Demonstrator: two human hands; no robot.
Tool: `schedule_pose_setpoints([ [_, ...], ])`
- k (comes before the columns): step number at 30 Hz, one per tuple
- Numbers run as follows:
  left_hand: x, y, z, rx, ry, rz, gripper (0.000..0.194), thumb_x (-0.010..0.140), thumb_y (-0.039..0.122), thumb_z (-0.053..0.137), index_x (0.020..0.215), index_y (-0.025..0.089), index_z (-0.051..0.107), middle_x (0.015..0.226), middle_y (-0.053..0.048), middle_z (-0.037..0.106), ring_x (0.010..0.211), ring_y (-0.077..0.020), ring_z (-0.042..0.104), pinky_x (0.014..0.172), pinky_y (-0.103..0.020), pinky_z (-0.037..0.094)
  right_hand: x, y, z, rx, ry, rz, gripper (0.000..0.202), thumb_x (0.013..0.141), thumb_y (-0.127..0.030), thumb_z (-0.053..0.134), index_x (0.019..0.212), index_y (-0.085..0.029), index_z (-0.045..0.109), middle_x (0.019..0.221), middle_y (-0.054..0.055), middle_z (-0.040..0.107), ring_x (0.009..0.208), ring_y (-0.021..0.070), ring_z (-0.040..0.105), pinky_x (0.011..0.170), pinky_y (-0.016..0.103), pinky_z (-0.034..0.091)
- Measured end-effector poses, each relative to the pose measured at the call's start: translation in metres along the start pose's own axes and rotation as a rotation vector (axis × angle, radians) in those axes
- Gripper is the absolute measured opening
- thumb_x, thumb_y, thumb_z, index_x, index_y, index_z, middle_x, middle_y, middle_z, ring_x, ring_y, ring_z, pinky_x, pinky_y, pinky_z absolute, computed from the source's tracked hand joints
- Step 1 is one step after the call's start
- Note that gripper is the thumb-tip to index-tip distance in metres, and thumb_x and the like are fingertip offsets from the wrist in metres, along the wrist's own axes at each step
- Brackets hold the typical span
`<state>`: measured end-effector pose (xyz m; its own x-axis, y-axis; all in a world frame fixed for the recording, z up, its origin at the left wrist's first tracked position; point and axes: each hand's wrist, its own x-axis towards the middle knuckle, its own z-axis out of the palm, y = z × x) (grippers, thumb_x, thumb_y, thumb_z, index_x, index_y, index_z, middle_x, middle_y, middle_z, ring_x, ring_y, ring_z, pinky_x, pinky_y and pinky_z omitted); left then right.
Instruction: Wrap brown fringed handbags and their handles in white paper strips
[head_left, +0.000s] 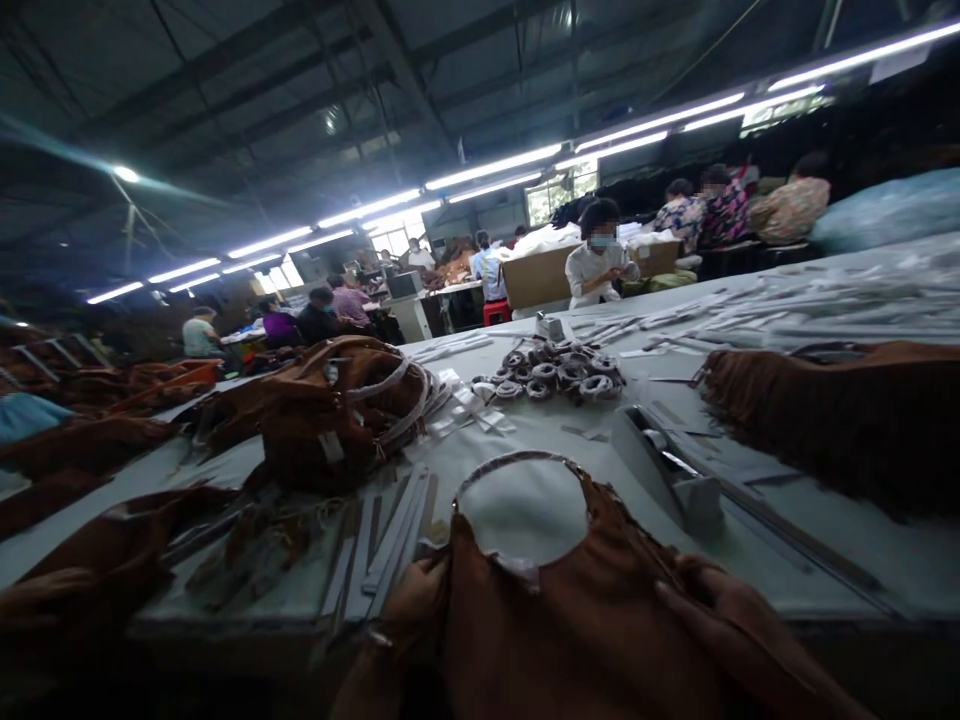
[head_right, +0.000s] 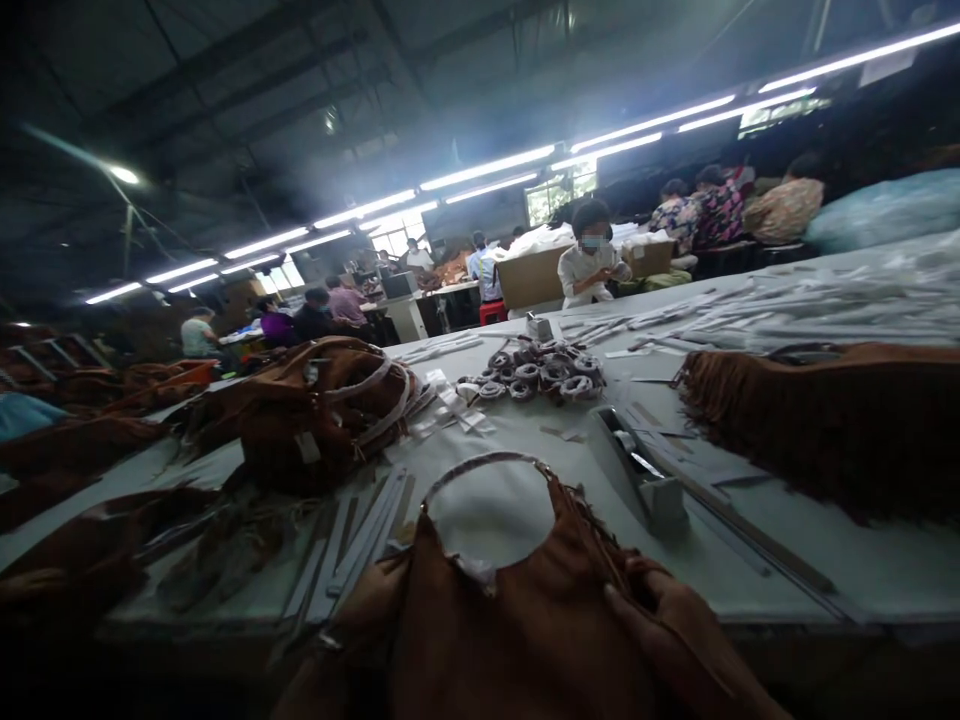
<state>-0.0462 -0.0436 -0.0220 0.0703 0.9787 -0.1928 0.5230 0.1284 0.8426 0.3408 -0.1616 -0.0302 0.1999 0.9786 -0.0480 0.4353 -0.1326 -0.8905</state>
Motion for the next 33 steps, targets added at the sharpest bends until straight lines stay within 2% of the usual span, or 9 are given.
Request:
schedule_pose_setpoints([
  [4, 0.003, -0.021, -0.034, 0.170, -0.064, -0.028, 0.022, 0.082, 0.040, 0.061, 0.080, 0.021, 0.071, 0.076, -0.005, 0.073, 0.083, -0.0264, 0.070, 0.076, -0.035, 0.054, -0.003, 0.017, -0.016, -0.200, -0.099, -0.020, 0.047, 0.088, -0.057, 0.052, 0.115, -0.023, 0.070, 0.117, 0.009, 0.073, 0.109, 0.0286, 0.069, 0.091, 0.035, 0.056],
  [9, 0.011, 0.008, -0.081, 0.696, 0.317, 0.171, 0.024, 0.088, 0.030, 0.049, 0.090, 0.017, 0.069, 0.096, -0.013, 0.073, 0.092, -0.0267, 0.068, 0.086, -0.037, 0.051, 0.008, 0.013, -0.051, -0.659, 0.113, -0.127, 0.048, 0.085, -0.055, 0.055, 0.117, -0.022, 0.071, 0.117, 0.014, 0.072, 0.103, 0.0356, 0.069, 0.084, 0.046, 0.055],
  [11, 0.010, 0.028, -0.068, 0.671, 0.365, 0.309, 0.025, 0.089, 0.031, 0.050, 0.099, 0.016, 0.068, 0.103, -0.014, 0.071, 0.097, -0.0268, 0.067, 0.090, -0.038, 0.051, 0.016, -0.003, -0.051, -0.778, 0.257, -0.273, 0.049, 0.086, -0.049, 0.053, 0.115, -0.015, 0.070, 0.127, 0.019, 0.065, 0.114, 0.0380, 0.062, 0.097, 0.052, 0.048],
  [13, 0.009, 0.045, -0.037, 0.628, 0.252, 0.489, 0.024, 0.087, 0.030, 0.056, 0.104, 0.018, 0.069, 0.107, -0.012, 0.070, 0.105, -0.0268, 0.065, 0.096, -0.039, 0.050, 0.024, -0.028, -0.037, -0.784, 0.280, -0.415, 0.045, 0.089, -0.044, 0.049, 0.115, -0.013, 0.069, 0.133, 0.019, 0.060, 0.124, 0.0363, 0.054, 0.107, 0.052, 0.040],
  [16, 0.009, 0.056, 0.018, 0.668, -0.111, 0.673, 0.041, 0.075, 0.019, 0.068, 0.116, 0.025, 0.068, 0.123, -0.009, 0.067, 0.132, -0.0323, 0.048, 0.116, -0.049, 0.031, 0.028, -0.063, 0.004, -0.691, 0.005, -0.536, 0.032, 0.093, -0.034, 0.048, 0.112, -0.019, 0.070, 0.128, 0.014, 0.062, 0.121, 0.0292, 0.054, 0.105, 0.044, 0.041],
  [20, 0.020, 0.051, 0.051, 0.755, -0.243, 0.627, 0.031, 0.068, 0.013, 0.071, 0.097, 0.024, 0.073, 0.107, -0.010, 0.073, 0.134, -0.0404, 0.045, 0.116, -0.067, 0.013, 0.024, -0.069, 0.049, -0.728, -0.351, -0.518, 0.015, 0.086, -0.023, 0.057, 0.094, -0.021, 0.070, 0.109, 0.009, 0.067, 0.107, 0.0272, 0.058, 0.096, 0.043, 0.042],
  [23, 0.030, 0.043, 0.045, 0.570, -0.156, 0.621, 0.005, 0.080, 0.020, 0.067, 0.078, 0.022, 0.071, 0.095, -0.009, 0.073, 0.121, -0.0314, 0.057, 0.115, -0.056, 0.028, 0.027, -0.057, 0.054, -0.767, -0.409, -0.480, 0.012, 0.083, -0.022, 0.061, 0.091, -0.021, 0.070, 0.107, 0.009, 0.067, 0.103, 0.0267, 0.058, 0.094, 0.043, 0.041],
  [29, 0.036, 0.024, 0.040, 0.112, 0.222, 0.420, 0.013, 0.080, 0.029, 0.067, 0.089, 0.020, 0.072, 0.110, -0.009, 0.067, 0.110, -0.0227, 0.062, 0.102, -0.036, 0.047, 0.071, -0.074, 0.068, -0.712, -0.471, -0.525, 0.024, 0.088, -0.030, 0.060, 0.103, -0.016, 0.072, 0.103, 0.013, 0.069, 0.097, 0.0267, 0.063, 0.089, 0.039, 0.046],
  [33, 0.035, 0.011, 0.041, 0.050, 0.298, 0.137, 0.061, 0.074, 0.029, 0.072, 0.131, 0.013, 0.056, 0.131, -0.017, 0.059, 0.118, -0.0264, 0.060, 0.102, -0.038, 0.047, 0.105, -0.094, 0.115, -0.458, -0.518, -0.447, 0.060, 0.084, -0.040, 0.066, 0.136, -0.011, 0.055, 0.118, 0.015, 0.068, 0.102, 0.0256, 0.064, 0.088, 0.034, 0.049],
])
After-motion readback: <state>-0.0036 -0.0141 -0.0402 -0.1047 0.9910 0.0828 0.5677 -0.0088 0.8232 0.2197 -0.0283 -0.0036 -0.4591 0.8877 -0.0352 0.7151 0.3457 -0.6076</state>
